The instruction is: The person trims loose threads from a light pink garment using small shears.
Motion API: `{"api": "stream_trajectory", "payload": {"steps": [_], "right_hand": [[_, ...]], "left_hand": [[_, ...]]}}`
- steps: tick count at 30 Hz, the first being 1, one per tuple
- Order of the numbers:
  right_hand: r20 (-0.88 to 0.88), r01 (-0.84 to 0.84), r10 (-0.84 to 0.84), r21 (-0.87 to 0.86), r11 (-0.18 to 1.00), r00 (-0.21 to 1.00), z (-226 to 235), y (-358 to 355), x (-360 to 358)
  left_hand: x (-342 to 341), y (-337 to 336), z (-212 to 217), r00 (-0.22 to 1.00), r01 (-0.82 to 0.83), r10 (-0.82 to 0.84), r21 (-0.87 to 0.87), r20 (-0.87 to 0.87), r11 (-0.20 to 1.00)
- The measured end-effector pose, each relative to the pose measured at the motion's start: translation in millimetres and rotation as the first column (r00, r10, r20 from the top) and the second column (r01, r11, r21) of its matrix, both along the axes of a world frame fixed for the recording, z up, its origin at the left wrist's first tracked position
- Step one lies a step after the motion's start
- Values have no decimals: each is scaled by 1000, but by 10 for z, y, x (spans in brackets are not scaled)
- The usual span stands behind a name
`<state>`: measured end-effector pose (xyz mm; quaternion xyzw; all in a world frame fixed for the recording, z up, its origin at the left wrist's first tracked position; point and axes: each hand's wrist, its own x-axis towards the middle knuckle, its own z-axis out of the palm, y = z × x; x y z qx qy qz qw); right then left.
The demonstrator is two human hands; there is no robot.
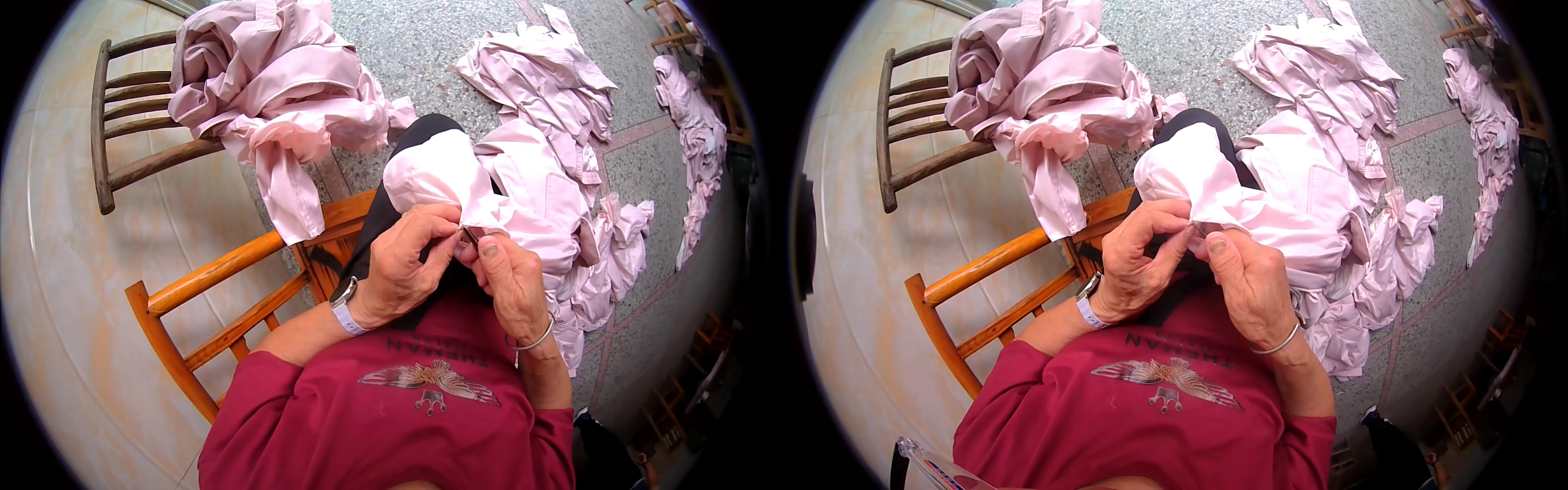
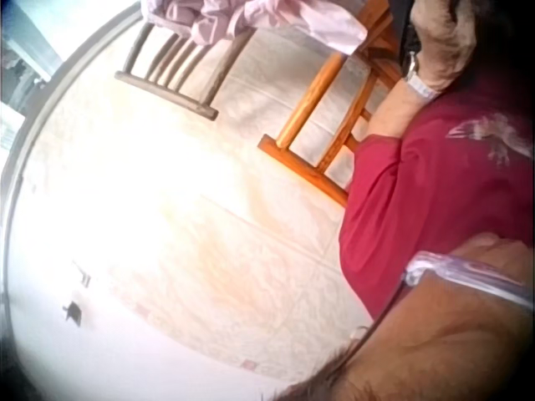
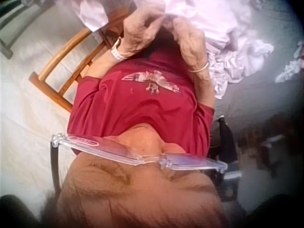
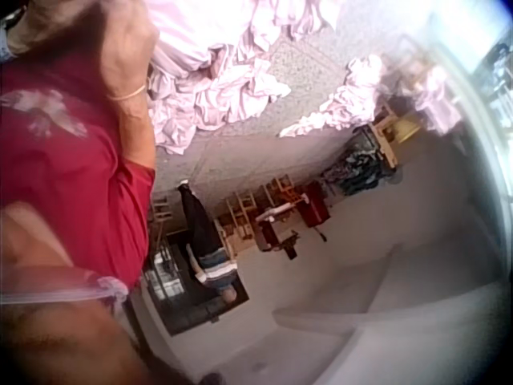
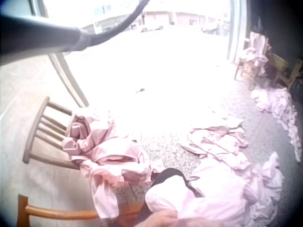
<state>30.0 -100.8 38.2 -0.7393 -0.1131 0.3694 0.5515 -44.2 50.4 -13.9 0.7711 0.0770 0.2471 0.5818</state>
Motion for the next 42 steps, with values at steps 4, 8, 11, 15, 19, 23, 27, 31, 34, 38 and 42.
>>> {"api": "stream_trajectory", "payload": {"steps": [4, 8, 11, 15, 19, 23, 27, 31, 34, 38, 42], "right_hand": [[11, -11, 11, 21, 1000, 1000, -38, -1, -4], [54, -10, 7, 58, 998, 999, -77, 1, -26], [64, -3, -3, 87, 996, 998, -86, 22, -28], [111, -80, 79, 4, 997, 991, -35, 42, 34], [14, 4, -7, 177, 984, 1000, 17, -104, 40], [495, 16, -88, 147, 989, 865, 150, 8, 159], [692, -84, 28, 47, 995, 721, -105, 93, 209], [716, 63, -27, -23, 998, 698, -143, 47, 338], [674, 128, -56, -58, 990, 736, -173, -16, 356], [621, 123, -78, -30, 992, 780, -175, 11, 334], [640, 194, -225, 120, 974, 735, -167, 101, 303]], "left_hand": [[-7, 7, 10, 1000, 1, -1, 7, -3, 1000], [-1, 14, 23, 1000, 10, -10, 14, -1, 1000], [-3, 16, 20, 1000, 15, -15, 24, 3, 1000], [-16, 22, 44, 998, 55, -55, 17, 2, 998], [2, 39, 43, 998, 47, -48, 26, 29, 999], [-9, 25, 8, 999, 39, -39, 20, 19, 999], [14, 16, 24, 998, 34, -35, 12, 56, 999], [-43, 55, 31, 999, 40, -40, 27, -11, 999], [-56, 65, 45, 999, 33, -32, 28, -39, 999], [-44, 61, 6, 998, 45, -45, 20, -34, 999], [-72, 27, -24, 993, 81, -90, -117, -74, 990]]}}
